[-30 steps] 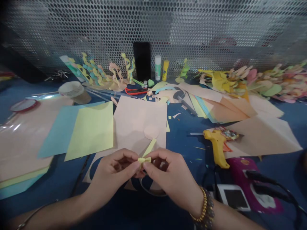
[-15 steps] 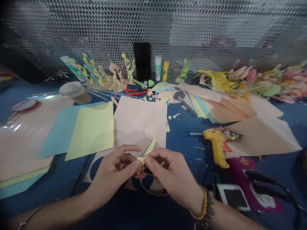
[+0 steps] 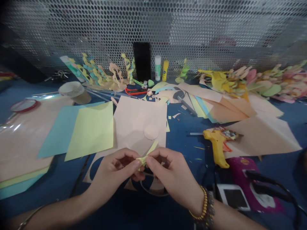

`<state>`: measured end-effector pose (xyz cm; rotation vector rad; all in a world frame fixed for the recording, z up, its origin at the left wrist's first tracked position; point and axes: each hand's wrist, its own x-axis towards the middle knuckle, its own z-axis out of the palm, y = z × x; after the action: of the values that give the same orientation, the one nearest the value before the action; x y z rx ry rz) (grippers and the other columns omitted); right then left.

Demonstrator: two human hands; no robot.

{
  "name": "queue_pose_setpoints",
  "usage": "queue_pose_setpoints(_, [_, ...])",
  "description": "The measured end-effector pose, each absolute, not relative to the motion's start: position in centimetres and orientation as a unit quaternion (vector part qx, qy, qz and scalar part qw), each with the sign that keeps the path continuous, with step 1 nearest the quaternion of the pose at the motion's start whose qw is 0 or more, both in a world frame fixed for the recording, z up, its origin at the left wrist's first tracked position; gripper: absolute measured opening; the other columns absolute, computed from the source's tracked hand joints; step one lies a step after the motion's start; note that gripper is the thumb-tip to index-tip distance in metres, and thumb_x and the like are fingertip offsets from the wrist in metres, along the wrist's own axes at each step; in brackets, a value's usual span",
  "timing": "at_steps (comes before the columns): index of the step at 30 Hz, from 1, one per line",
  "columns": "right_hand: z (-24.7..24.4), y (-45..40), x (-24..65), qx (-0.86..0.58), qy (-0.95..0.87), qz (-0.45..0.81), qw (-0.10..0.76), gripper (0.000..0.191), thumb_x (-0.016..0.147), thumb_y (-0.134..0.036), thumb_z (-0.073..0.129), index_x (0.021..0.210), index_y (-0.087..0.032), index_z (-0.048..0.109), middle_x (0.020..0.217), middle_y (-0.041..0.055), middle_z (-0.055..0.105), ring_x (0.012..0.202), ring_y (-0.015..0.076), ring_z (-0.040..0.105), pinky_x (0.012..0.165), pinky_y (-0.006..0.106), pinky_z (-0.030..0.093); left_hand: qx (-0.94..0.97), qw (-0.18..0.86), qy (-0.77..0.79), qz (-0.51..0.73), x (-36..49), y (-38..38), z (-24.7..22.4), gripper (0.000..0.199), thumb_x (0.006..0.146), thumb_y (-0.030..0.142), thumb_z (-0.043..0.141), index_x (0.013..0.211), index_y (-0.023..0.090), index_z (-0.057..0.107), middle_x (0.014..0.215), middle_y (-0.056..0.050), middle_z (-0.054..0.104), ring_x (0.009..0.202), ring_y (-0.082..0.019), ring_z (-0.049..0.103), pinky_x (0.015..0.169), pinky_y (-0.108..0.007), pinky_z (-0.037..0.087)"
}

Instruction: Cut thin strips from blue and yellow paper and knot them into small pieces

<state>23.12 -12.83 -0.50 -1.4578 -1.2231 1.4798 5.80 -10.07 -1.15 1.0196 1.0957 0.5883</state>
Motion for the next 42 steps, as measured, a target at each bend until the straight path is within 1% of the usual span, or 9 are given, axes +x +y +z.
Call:
queue_pose_setpoints(7, [-0.69, -12.72, 23.08, -0.561, -0.446, 0.597, 0.359, 0.024, 0.085, -0.038, 0.056, 0.075, -0.017, 0.061, 0.052, -0.0041, 0.052, 0.044, 0.0071, 0.047, 0.044, 0.019, 0.039, 0.486, 0.676, 0.487, 0.264, 5.81, -9.97, -1.05, 0.015, 0.080, 0.032, 0.067, 0.078, 0.018, 0.064, 0.064, 0.002, 0.068, 0.062, -0.013, 0.070, 0.054, -0.016, 0.052])
queue_pose_setpoints(11, [-0.59, -12.66, 23.00, -0.556, -0.462, 0.594, 0.352, 0.021, 0.083, -0.037, 0.061, 0.077, -0.017, 0.062, 0.058, -0.0022, 0.056, 0.047, 0.0074, 0.048, 0.045, 0.019, 0.040, 0.491, 0.676, 0.479, 0.268, 5.63, -10.10, -1.15, 0.014, 0.080, 0.031, 0.067, 0.077, 0.018, 0.063, 0.065, 0.002, 0.068, 0.063, -0.013, 0.069, 0.055, -0.017, 0.052])
queue_pose_setpoints(15, [-0.58, -12.59, 22.90, -0.566, -0.466, 0.581, 0.354, 0.015, 0.079, -0.031, 0.065, 0.077, -0.017, 0.063, 0.059, -0.0016, 0.058, 0.046, 0.0071, 0.048, 0.043, 0.018, 0.040, 0.477, 0.687, 0.474, 0.274, 5.61, -10.01, -1.13, 0.013, 0.080, 0.030, 0.067, 0.076, 0.018, 0.064, 0.065, 0.002, 0.068, 0.061, -0.012, 0.069, 0.056, -0.017, 0.053])
queue_pose_setpoints(19, [-0.72, -12.40, 22.98, -0.571, -0.433, 0.605, 0.347, 0.015, 0.079, -0.031, 0.064, 0.075, -0.017, 0.061, 0.058, -0.0031, 0.057, 0.044, 0.0055, 0.048, 0.042, 0.016, 0.040, 0.444, 0.719, 0.446, 0.295, 5.76, -9.68, -1.09, 0.016, 0.084, 0.031, 0.061, 0.077, 0.017, 0.065, 0.065, 0.003, 0.067, 0.059, -0.012, 0.069, 0.061, -0.021, 0.056])
queue_pose_setpoints(21, [-0.82, -12.34, 23.05, -0.570, -0.419, 0.617, 0.346, 0.016, 0.079, -0.032, 0.064, 0.075, -0.017, 0.060, 0.056, -0.0042, 0.055, 0.043, 0.0051, 0.047, 0.041, 0.016, 0.040, 0.433, 0.724, 0.444, 0.301, 5.81, -9.60, -1.09, 0.015, 0.084, 0.030, 0.061, 0.077, 0.018, 0.064, 0.065, 0.003, 0.067, 0.058, -0.011, 0.068, 0.062, -0.021, 0.056])
queue_pose_setpoints(25, [-0.95, -12.39, 23.12, -0.564, -0.416, 0.622, 0.350, 0.018, 0.080, -0.033, 0.063, 0.075, -0.017, 0.058, 0.057, -0.0049, 0.054, 0.042, 0.0048, 0.047, 0.041, 0.015, 0.041, 0.455, 0.697, 0.474, 0.286, 5.88, -9.60, -0.96, 0.013, 0.078, 0.027, 0.068, 0.072, 0.017, 0.063, 0.060, 0.003, 0.068, 0.057, -0.010, 0.068, 0.057, -0.016, 0.053])
queue_pose_setpoints(30, [-0.83, -12.49, 23.09, -0.563, -0.437, 0.607, 0.351, 0.017, 0.081, -0.032, 0.063, 0.075, -0.017, 0.059, 0.058, -0.0040, 0.056, 0.044, 0.0047, 0.047, 0.042, 0.015, 0.041, 0.469, 0.675, 0.497, 0.277, 5.99, -9.54, -0.78, 0.015, 0.079, 0.030, 0.067, 0.069, 0.018, 0.064, 0.058, 0.002, 0.068, 0.055, -0.012, 0.068, 0.056, -0.018, 0.053])
queue_pose_setpoints(35, [-0.75, -12.43, 23.03, -0.567, -0.440, 0.604, 0.345, 0.017, 0.080, -0.034, 0.063, 0.077, -0.017, 0.060, 0.058, -0.0031, 0.057, 0.044, 0.0057, 0.047, 0.041, 0.016, 0.041, 0.491, 0.659, 0.498, 0.276, 5.90, -9.64, -0.87, 0.014, 0.079, 0.029, 0.066, 0.071, 0.018, 0.067, 0.060, 0.001, 0.070, 0.058, -0.012, 0.069, 0.058, -0.018, 0.053])
queue_pose_setpoints(42, [-0.63, -12.54, 22.88, -0.553, -0.464, 0.590, 0.361, 0.013, 0.080, -0.030, 0.063, 0.076, -0.017, 0.062, 0.056, -0.0038, 0.055, 0.044, 0.0062, 0.047, 0.042, 0.017, 0.039, 0.511, 0.647, 0.476, 0.305, 5.69, -9.89, -1.07, 0.010, 0.080, 0.028, 0.066, 0.074, 0.020, 0.069, 0.065, 0.002, 0.070, 0.059, -0.012, 0.069, 0.058, -0.018, 0.053])
